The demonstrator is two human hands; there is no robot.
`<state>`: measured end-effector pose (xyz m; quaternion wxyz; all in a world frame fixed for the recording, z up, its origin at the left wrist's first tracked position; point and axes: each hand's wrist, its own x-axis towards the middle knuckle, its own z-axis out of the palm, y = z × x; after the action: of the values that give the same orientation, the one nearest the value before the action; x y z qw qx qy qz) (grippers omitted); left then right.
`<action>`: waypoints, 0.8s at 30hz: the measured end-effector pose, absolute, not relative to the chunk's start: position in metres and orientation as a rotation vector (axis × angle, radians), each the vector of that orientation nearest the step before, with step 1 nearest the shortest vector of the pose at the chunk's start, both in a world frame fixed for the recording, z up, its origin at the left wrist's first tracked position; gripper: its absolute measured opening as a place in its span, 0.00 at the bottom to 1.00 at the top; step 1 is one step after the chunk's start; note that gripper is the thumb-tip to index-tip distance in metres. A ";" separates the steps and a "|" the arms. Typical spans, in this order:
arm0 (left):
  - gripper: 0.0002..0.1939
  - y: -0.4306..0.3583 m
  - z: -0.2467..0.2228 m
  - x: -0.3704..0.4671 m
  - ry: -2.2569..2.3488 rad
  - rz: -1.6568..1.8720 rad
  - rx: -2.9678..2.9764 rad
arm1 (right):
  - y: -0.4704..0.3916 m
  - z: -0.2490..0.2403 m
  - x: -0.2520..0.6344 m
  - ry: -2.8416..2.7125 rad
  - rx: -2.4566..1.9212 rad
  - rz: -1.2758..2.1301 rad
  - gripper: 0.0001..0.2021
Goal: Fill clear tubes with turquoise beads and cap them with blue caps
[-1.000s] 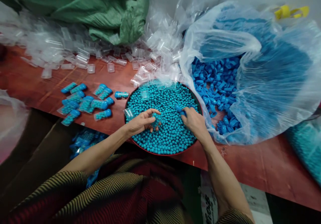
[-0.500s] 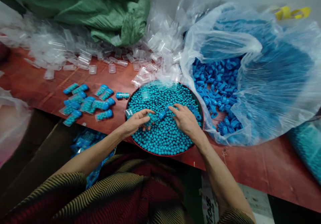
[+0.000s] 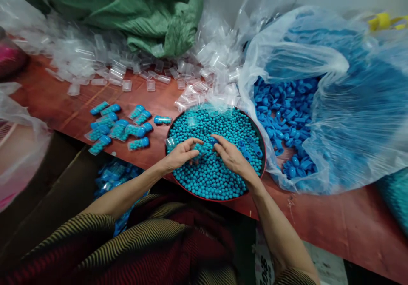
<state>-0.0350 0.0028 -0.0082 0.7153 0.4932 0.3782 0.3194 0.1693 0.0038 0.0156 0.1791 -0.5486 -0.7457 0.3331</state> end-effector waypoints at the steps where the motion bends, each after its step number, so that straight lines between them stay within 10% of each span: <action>1: 0.20 0.002 -0.009 -0.032 0.838 0.699 1.115 | -0.001 0.017 0.167 -2.119 -1.492 0.963 0.22; 24: 0.15 -0.021 -0.001 -0.014 0.876 0.824 1.202 | -0.039 0.023 0.150 -1.928 -1.365 0.732 0.13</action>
<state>-0.0144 -0.0214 -0.0005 0.6597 0.5313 0.3872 0.3641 0.1500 -0.0388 0.0228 0.3280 -0.5216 -0.7363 0.2797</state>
